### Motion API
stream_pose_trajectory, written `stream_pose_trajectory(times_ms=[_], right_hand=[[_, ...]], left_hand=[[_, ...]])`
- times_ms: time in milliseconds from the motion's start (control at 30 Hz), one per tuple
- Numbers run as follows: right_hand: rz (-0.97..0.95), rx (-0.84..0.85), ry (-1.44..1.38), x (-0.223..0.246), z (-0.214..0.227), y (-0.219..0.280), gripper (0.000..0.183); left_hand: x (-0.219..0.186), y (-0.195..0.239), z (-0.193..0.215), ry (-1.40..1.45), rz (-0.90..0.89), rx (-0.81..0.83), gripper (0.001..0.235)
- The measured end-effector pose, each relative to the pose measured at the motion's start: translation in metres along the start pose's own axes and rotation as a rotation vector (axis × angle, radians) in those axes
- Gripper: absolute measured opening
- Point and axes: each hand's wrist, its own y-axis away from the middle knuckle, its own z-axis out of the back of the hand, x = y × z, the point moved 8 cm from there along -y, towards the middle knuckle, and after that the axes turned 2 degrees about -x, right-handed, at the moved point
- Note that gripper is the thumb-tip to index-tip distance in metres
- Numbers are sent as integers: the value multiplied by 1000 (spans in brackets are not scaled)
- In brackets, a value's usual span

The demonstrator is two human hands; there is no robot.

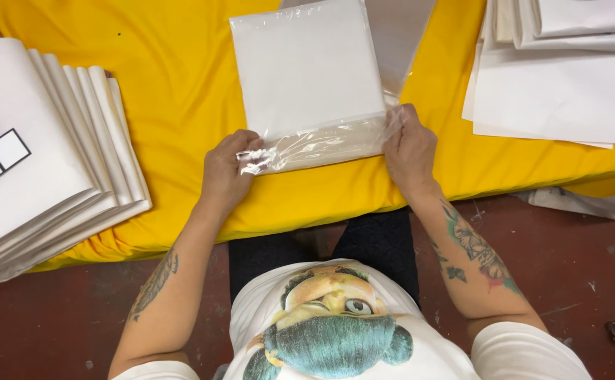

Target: Folding t-shirts and placing them into clear plastic bags for shipping

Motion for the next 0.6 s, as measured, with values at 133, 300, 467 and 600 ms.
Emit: stream_pose_trajectory(times_ms=[133, 300, 467, 600], right_hand=[[-66, 34, 153, 4, -3, -7, 23], [-94, 42, 346, 14, -1, -18, 27], [-151, 30, 345, 8, -3, -29, 28], [-166, 61, 321, 12, -3, -29, 27]], left_hand=[[16, -3, -10, 1, 144, -27, 22], [-1, -8, -6, -406, 125, -102, 24], [8, -5, -1, -370, 157, -220, 28], [-5, 25, -1, -401, -105, -454, 39]])
